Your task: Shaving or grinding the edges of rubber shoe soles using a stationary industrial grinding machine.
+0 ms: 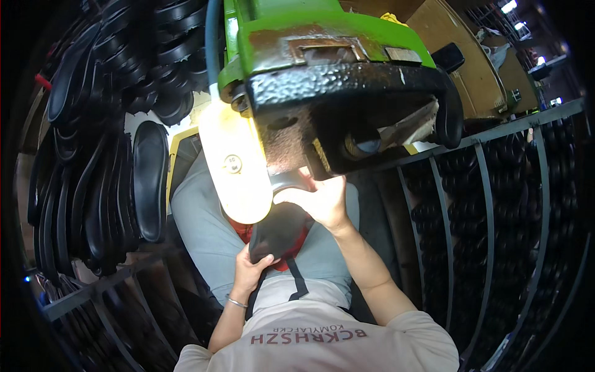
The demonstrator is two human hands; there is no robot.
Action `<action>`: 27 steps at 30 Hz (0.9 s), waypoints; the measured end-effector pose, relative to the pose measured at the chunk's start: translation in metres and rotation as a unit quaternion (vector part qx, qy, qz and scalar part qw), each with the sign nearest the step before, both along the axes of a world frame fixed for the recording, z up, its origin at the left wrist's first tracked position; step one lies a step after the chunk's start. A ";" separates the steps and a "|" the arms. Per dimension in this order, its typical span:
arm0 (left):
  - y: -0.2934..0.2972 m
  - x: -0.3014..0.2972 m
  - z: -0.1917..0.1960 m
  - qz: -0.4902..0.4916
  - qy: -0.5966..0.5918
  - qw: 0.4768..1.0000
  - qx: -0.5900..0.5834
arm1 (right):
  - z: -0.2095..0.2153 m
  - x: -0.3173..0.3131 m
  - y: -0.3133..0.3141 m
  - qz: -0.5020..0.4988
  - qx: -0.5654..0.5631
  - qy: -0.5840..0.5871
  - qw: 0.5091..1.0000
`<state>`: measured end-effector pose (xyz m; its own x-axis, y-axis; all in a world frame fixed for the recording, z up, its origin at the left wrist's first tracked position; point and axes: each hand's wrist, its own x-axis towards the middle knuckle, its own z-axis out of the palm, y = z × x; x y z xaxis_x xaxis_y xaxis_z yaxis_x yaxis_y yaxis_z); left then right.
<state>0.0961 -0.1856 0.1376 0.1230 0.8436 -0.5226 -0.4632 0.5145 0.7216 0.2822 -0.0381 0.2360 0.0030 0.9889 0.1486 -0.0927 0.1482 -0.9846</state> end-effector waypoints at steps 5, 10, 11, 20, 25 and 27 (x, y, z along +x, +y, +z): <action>0.016 -0.034 0.014 0.208 -0.067 0.974 0.067 | -0.005 0.045 -0.028 -0.016 0.042 -0.130 0.991; 0.056 -0.005 0.076 0.112 0.055 0.982 0.144 | -0.081 0.098 -0.085 0.116 -0.239 -0.015 0.964; 0.065 0.014 0.083 0.078 0.076 0.977 0.182 | -0.107 0.099 -0.100 0.125 -0.279 0.047 0.951; 0.118 0.058 0.104 -0.042 0.373 0.856 0.356 | -0.133 0.019 -0.149 0.132 -0.365 0.116 0.914; 0.139 0.048 0.111 -0.038 0.446 0.764 0.465 | -0.101 -0.019 -0.139 0.173 -0.287 0.209 0.919; 0.143 0.040 0.118 -0.059 0.481 0.742 0.463 | -0.091 -0.025 -0.139 0.182 -0.266 0.207 0.924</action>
